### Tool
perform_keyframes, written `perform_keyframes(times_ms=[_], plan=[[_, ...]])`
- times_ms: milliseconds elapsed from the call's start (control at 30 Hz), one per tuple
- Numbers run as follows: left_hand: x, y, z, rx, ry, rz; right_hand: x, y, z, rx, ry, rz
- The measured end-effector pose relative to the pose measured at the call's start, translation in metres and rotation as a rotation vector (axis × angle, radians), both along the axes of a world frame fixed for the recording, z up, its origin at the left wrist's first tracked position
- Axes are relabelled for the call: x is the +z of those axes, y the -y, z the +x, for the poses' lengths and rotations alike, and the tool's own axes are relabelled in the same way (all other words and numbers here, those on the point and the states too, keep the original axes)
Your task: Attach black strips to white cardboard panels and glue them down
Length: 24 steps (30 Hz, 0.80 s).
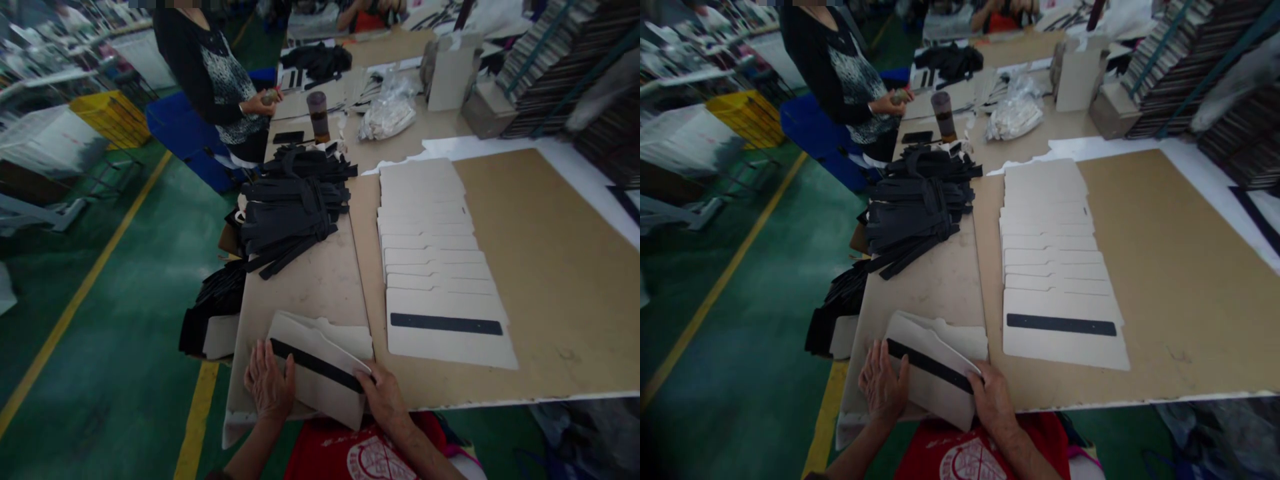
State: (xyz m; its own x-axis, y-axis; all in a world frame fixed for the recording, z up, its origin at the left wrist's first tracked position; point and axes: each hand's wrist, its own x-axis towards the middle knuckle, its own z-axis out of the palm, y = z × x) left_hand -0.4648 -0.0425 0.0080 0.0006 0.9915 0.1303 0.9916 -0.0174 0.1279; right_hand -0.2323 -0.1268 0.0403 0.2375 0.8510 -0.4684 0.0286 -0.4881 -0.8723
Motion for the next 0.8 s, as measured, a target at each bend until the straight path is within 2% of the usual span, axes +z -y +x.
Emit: perform_keyframes(times_ms=[67, 133, 200, 300, 400, 500, 633, 800], plan=[[-0.001, -0.001, -0.003, 0.006, 0.050, 0.022, 0.008, -0.006, 0.011, -0.034, -0.093, 0.008], [-0.002, -0.003, -0.003, 0.009, 0.085, 0.043, 0.017, -0.012, 0.033, -0.108, -0.163, 0.020], [-0.002, -0.005, -0.001, 0.011, 0.098, 0.050, 0.025, -0.012, 0.068, -0.233, -0.179, 0.028], [0.000, -0.007, 0.003, 0.025, 0.083, 0.045, 0.029, 0.002, 0.132, -0.438, -0.139, 0.002], [-0.001, -0.007, 0.005, 0.037, 0.055, 0.043, 0.021, 0.023, 0.192, -0.527, -0.001, -0.081], [-0.003, -0.008, 0.004, 0.028, 0.040, 0.041, 0.012, 0.037, 0.234, -0.491, 0.246, -0.137], [-0.003, -0.008, 0.004, 0.019, 0.027, 0.045, 0.005, 0.038, 0.262, -0.474, 0.364, -0.163], [-0.002, -0.008, 0.004, 0.017, 0.011, 0.059, -0.002, 0.034, 0.274, -0.466, 0.528, -0.222]])
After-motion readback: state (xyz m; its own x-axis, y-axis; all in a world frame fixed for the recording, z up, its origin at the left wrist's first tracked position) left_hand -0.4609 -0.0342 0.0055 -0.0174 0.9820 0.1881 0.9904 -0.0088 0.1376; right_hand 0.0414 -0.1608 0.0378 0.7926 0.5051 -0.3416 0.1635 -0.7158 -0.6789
